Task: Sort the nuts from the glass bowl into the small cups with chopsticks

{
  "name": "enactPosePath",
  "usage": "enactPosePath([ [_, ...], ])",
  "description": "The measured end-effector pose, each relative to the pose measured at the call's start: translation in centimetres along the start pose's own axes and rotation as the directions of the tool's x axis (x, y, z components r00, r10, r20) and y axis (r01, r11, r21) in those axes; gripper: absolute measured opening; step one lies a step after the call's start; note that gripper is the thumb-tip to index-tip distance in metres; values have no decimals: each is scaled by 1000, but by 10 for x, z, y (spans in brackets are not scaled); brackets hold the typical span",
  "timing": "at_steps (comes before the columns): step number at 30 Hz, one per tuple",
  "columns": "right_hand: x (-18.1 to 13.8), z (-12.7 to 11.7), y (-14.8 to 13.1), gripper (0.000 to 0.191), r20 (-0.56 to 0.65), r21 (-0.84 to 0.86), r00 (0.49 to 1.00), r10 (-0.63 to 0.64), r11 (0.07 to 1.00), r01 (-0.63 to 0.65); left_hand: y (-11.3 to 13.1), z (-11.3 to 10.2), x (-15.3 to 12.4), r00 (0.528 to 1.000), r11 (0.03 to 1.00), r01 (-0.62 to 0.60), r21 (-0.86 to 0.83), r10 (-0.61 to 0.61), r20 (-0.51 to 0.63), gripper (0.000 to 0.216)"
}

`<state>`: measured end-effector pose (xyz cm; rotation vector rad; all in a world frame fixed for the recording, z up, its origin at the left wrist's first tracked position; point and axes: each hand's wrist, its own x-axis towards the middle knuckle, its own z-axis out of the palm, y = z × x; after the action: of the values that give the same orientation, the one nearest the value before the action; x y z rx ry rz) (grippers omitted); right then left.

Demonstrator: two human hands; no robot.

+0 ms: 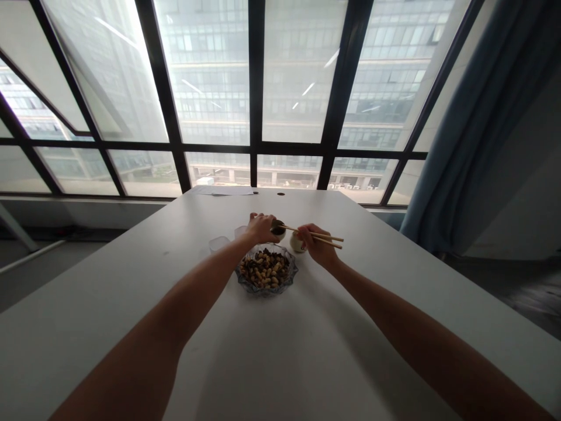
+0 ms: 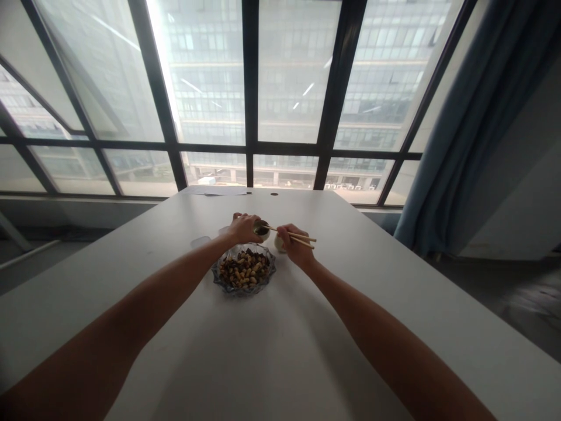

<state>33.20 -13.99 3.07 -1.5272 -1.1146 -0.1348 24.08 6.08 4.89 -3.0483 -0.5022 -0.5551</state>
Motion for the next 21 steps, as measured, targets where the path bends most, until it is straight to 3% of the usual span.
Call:
enactPosePath([
  [4,6,-4,-6,57,-40,75,998,50,996,-46,0,3,4,998,999,36,-10,-36,46,80],
  [8,-1,-16,-28,59,-120,169,991,65,985,-44,0,10,8,989,995,100,-22,-97,111,82],
  [13,-14,-25,-53,67,55,94,997,49,994,-54,3,16,11,975,988,150,-33,-142,173,75],
  [17,-21,-23,-60,68,152,7,988,-9,1000,8,7,14,10,963,985,169,-36,-158,217,73],
  [21,-28,-13,-57,67,241,26,970,17,999,-24,0,3,-6,987,988,132,-80,-123,107,74],
])
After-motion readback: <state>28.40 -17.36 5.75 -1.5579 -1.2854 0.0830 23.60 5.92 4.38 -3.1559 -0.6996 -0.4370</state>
